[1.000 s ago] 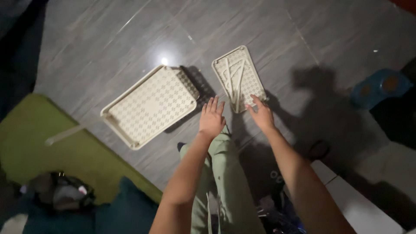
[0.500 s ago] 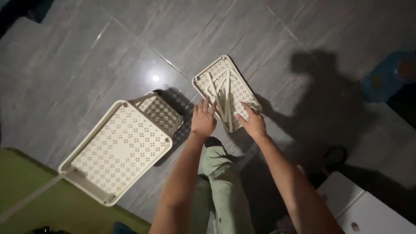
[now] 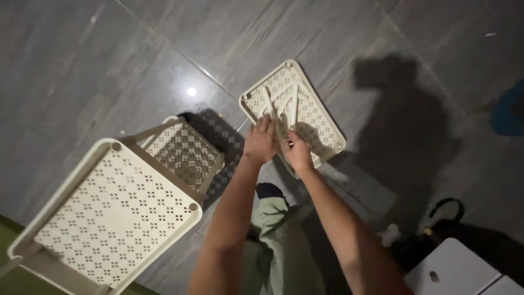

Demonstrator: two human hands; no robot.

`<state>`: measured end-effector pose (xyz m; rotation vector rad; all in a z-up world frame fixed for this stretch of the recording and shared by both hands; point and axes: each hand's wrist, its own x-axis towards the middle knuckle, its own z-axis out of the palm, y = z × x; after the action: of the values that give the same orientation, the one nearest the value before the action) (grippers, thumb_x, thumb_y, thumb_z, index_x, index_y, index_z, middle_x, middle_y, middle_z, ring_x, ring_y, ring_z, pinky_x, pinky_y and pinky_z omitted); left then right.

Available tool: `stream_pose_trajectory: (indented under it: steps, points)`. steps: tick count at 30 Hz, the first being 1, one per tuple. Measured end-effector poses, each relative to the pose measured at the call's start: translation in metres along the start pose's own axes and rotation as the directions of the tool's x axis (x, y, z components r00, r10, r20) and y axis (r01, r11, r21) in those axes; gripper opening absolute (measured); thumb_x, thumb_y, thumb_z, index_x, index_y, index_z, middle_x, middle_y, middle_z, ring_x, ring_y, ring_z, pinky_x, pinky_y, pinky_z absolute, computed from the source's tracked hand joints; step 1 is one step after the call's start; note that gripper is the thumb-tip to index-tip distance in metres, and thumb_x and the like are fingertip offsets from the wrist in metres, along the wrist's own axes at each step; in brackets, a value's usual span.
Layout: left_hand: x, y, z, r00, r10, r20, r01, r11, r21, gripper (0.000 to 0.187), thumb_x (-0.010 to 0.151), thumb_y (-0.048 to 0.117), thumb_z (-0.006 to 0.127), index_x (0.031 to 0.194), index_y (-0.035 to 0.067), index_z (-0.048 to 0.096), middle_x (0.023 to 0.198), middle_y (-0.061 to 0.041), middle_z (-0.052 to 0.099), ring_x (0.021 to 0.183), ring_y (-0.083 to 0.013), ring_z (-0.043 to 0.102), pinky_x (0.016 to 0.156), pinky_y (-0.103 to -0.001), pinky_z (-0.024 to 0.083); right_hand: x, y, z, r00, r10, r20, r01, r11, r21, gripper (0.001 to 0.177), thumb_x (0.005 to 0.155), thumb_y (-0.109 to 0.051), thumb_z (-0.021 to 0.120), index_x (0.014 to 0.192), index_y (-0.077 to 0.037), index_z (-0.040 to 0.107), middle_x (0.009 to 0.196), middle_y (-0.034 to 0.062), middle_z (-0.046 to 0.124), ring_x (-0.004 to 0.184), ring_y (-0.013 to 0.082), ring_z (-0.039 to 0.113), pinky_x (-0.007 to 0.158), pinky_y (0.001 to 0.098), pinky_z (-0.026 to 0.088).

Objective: The person assembles a white plastic storage rack by inserting vertical poles into perforated trays and connecting them with horizontal bars. The person works on the floor, repeatedly adjusting and securing the frame components.

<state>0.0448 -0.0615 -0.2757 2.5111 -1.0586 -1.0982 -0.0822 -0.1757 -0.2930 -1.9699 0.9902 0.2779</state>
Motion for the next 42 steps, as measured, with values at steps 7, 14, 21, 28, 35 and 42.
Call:
stream_pose_trajectory:
  steps: [7,14,21,28,35,42]
  points:
    - [0.012,-0.009,0.02,0.994,0.057,0.097,-0.043,0.989,-0.143,0.102,0.077,0.052,0.073,0.159,0.013,0.025,0.17,-0.016,0.016,0.153,-0.0311,0.023,0.121,-0.045,0.024,0.008,0.039,0.041,0.999,0.038,0.004,-0.038,0.998,-0.048,0.053,0.09,-0.01,0.064,0.142,-0.01,0.056,0.113,0.0223,0.071,0.1,0.0389,0.071,0.089,0.0454,0.056]
    - [0.022,-0.008,0.025,0.991,-0.05,0.127,0.094,0.925,-0.369,0.104,0.074,0.053,0.068,0.163,0.022,0.025,0.17,-0.017,0.014,0.148,-0.037,0.031,0.12,-0.045,0.031,0.022,0.071,0.065,0.974,-0.181,-0.139,0.167,0.98,-0.112,0.053,0.088,-0.008,0.066,0.141,-0.007,0.056,0.128,0.0272,0.065,0.112,0.0451,0.064,0.095,0.0487,0.052]
    - [0.023,-0.023,0.043,0.998,-0.068,-0.009,0.062,0.96,-0.273,0.094,0.081,0.051,0.071,0.158,0.016,0.028,0.167,-0.02,0.02,0.15,-0.0383,0.027,0.118,-0.052,0.025,0.028,0.061,0.072,0.989,-0.065,-0.129,0.045,0.987,-0.154,0.031,0.088,-0.013,0.068,0.118,-0.007,0.07,0.111,0.0231,0.071,0.104,0.0415,0.068,0.091,0.0455,0.054]
    - [-0.003,-0.003,0.027,0.878,-0.321,-0.354,-0.067,0.652,-0.756,0.086,0.092,0.021,0.073,0.159,0.003,0.022,0.136,-0.028,0.06,0.121,-0.0419,0.062,0.098,-0.046,0.051,0.001,0.049,0.055,0.986,0.025,-0.167,-0.011,0.996,0.086,0.032,0.093,-0.019,0.068,0.123,-0.007,0.071,0.107,0.021,0.075,0.101,0.0354,0.071,0.088,0.0413,0.053]
    - [-0.042,0.035,-0.039,0.784,-0.532,-0.32,-0.118,0.378,-0.918,0.025,0.102,0.016,0.063,0.12,0.001,0.071,0.095,-0.012,0.079,0.087,-0.0159,0.075,0.08,-0.03,0.058,-0.081,-0.02,-0.016,0.99,0.007,-0.138,0.029,0.967,0.254,0.034,0.097,-0.022,0.073,0.125,-0.004,0.07,0.09,0.01,0.074,0.078,0.0129,0.066,0.073,0.0299,0.054]
    - [-0.133,0.057,-0.156,0.768,-0.558,-0.313,-0.226,0.221,-0.949,0.022,0.096,0.013,0.07,0.112,-0.002,0.074,0.085,-0.008,0.075,0.079,-0.01,0.067,0.074,-0.027,0.055,-0.152,-0.156,-0.097,0.987,0.132,0.094,-0.159,0.901,0.404,0.036,0.099,-0.02,0.073,0.132,-0.007,0.072,0.08,0.0056,0.061,0.063,0.0144,0.049,0.056,0.0313,0.04]
